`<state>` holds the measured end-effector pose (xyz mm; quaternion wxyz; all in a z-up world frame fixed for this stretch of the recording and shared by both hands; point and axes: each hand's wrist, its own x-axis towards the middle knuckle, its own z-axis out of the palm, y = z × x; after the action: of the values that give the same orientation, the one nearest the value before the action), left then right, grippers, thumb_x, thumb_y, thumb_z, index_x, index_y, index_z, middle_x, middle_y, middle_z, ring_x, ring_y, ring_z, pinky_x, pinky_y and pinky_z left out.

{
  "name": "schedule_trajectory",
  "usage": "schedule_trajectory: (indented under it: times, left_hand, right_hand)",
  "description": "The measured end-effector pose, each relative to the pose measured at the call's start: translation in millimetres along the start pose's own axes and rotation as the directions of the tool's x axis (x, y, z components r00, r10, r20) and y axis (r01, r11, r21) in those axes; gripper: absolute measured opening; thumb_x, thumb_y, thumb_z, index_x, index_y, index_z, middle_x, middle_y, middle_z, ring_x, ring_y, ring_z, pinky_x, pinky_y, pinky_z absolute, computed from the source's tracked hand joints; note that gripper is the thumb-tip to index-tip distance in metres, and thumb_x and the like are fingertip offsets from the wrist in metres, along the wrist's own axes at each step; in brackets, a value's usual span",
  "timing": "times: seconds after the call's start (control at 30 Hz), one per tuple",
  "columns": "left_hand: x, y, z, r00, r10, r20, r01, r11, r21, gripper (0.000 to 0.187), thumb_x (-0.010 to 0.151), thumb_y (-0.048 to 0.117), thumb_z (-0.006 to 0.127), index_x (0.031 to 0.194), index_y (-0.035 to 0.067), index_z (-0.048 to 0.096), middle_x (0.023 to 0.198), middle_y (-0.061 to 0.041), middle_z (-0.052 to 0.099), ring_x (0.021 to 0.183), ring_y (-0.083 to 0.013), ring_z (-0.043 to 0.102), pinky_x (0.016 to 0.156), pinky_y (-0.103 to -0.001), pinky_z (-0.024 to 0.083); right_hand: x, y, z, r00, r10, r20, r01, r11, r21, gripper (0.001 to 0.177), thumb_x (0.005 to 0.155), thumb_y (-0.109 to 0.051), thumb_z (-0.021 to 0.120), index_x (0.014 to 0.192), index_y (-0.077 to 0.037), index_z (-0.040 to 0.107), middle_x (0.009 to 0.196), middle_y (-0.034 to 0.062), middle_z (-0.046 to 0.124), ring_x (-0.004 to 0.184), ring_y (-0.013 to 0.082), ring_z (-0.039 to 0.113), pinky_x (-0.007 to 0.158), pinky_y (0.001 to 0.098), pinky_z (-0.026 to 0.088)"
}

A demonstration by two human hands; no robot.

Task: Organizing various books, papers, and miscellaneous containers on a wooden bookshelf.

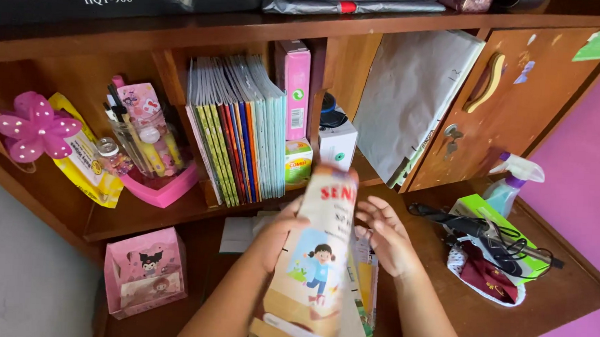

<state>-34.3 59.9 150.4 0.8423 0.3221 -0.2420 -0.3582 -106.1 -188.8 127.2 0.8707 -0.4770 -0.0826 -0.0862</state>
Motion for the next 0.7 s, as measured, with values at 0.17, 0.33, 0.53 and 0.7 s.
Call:
schedule_trajectory:
  times: [0.17, 0.33, 0.53, 0.7]
  left_hand:
    - [0.7, -3.3, -8.0, 0.97, 0.18, -0.164, -0.17, 0.983, 0.072, 0.071, 0.085, 0.002, 0.061, 0.153, 0.007, 0.039, 0.137, -0.016, 0.061, 0.121, -0.0263, 0.063, 0.104, -0.041, 0.05]
    - [7.3, -16.4, -35.9, 0.913, 0.304, -0.273, -0.147, 0.867, 0.475, 0.064, 0.093, 0.005, 0.059, 0.153, 0.006, 0.037, 0.139, -0.015, 0.063, 0.122, -0.0197, 0.06, 0.105, -0.035, 0.047]
    - [8.9, -26.5, -38.0, 0.861, 0.459, -0.222, -0.228, 0.736, 0.638, 0.06, 0.097, 0.009, 0.058, 0.153, 0.004, 0.036, 0.138, -0.013, 0.062, 0.122, -0.0162, 0.058, 0.104, -0.032, 0.045]
    - [2.2, -23.8, 1.0, 0.733, 0.609, -0.303, -0.292, 0.683, 0.669, 0.043, 0.101, 0.01, 0.056, 0.142, -0.001, 0.046, 0.128, -0.016, 0.067, 0.112, -0.0192, 0.064, 0.099, -0.034, 0.052]
  right_hand:
    - [-10.1, 19.0, -38.6, 0.964, 0.251, 0.081, -0.253, 0.967, 0.015, 0.071, 0.068, -0.029, 0.084, 0.132, -0.004, 0.063, 0.111, 0.0068, 0.075, 0.095, 0.0167, 0.071, 0.088, 0.0364, 0.056]
    - [10.3, 27.8, -61.9, 0.993, 0.099, -0.066, -0.117, 0.906, -0.407, 0.036, 0.092, -0.013, 0.076, 0.119, 0.008, 0.066, 0.098, 0.0129, 0.073, 0.088, 0.0178, 0.068, 0.087, 0.0364, 0.055]
    - [3.2, 18.0, 11.1, 0.934, -0.269, -0.235, 0.128, 0.866, -0.483, 0.044, 0.08, -0.008, 0.078, 0.118, -0.005, 0.057, 0.102, 0.0066, 0.073, 0.084, 0.0164, 0.069, 0.078, 0.0361, 0.053]
    - [-13.2, 58.4, 8.8, 0.884, -0.458, 0.093, 0.215, 0.223, -0.951, 0.044, 0.069, -0.024, 0.097, 0.079, -0.011, 0.056, 0.115, 0.0113, 0.067, 0.1, 0.0264, 0.06, 0.084, 0.0377, 0.051]
